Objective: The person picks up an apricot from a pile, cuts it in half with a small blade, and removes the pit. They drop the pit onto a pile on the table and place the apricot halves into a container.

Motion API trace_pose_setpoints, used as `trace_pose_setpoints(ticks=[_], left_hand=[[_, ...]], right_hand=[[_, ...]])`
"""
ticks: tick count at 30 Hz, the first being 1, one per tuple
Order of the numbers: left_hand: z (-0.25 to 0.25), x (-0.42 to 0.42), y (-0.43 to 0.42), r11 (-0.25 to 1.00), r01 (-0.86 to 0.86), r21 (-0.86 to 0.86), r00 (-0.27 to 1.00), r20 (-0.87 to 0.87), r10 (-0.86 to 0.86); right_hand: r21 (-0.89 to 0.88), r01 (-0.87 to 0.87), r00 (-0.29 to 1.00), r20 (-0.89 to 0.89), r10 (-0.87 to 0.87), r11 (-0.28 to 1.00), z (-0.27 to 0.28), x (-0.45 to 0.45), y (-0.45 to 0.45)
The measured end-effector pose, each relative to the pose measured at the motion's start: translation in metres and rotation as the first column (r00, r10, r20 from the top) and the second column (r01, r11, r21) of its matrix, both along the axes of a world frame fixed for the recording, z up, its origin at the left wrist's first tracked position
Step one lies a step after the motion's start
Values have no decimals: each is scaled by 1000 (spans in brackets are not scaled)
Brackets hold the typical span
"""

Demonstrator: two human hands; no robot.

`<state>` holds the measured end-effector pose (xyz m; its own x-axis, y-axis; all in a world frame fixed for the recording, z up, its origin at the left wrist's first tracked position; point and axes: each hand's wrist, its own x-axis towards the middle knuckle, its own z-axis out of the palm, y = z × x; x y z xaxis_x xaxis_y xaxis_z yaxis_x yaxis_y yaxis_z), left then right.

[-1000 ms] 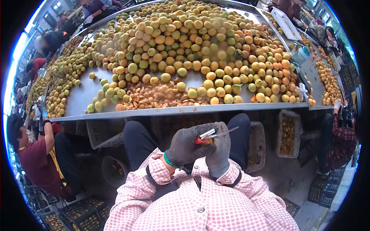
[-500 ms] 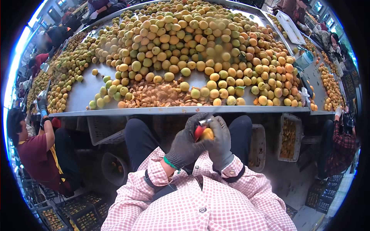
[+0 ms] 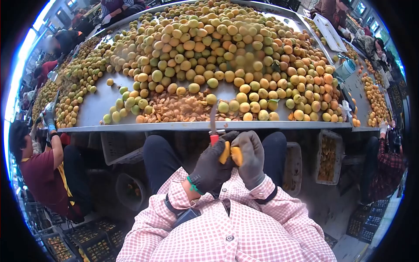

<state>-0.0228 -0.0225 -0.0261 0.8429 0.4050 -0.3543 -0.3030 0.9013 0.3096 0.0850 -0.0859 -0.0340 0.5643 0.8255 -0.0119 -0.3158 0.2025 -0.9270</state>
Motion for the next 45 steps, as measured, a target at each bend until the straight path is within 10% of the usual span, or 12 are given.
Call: trace_pose_setpoints(ticks=[2, 5, 14, 16, 17, 20, 27, 32, 39, 44, 45], left_hand=[[1, -3, 6, 999, 36, -30, 999, -17, -36], [2, -9, 11, 993, 83, -87, 995, -52, -87], [-11, -16, 21, 988, 4, 156, 973, -230, 32], [-39, -21, 35, 227, 417, 880, 772, -475, 421], [-34, -26, 37, 267, 651, 711, 602, -697, 390], [-42, -30, 42, 154, 617, 772, 626, -600, 498], [-42, -31, 49, 274, 387, 880, 716, -474, 512], [-44, -30, 38, 636, 194, 747, 817, -482, 316], [-33, -39, 38, 847, 12, 531, 875, -415, 248], [-47, -55, 43, 848, 38, 528, 893, -398, 208], [-52, -59, 45, 861, 47, 507, 904, -389, 179]], right_hand=[[-11, -14, 999, -38, 14, 1000, -12, 11, 1], [-37, -182, 724, -682, 108, 983, -21, 16, -4], [-39, -357, 738, -625, 256, 933, -23, 27, -20], [21, -372, 687, -666, 290, 928, -33, 31, -25], [-81, -363, 776, -578, 253, 928, -34, 31, -25], [-164, -383, 833, -486, 263, 909, -34, 32, -27], [-128, -434, 850, -387, 358, 892, -14, 16, -24], [-158, -356, 923, -217, 319, 921, -23, 13, -3], [-223, -21, 891, 438, 120, 975, -40, 22, 54], [-244, -89, 820, 533, 210, 966, -59, 34, 82], [-241, -197, 944, 214, 250, 950, -52, 35, 86]])
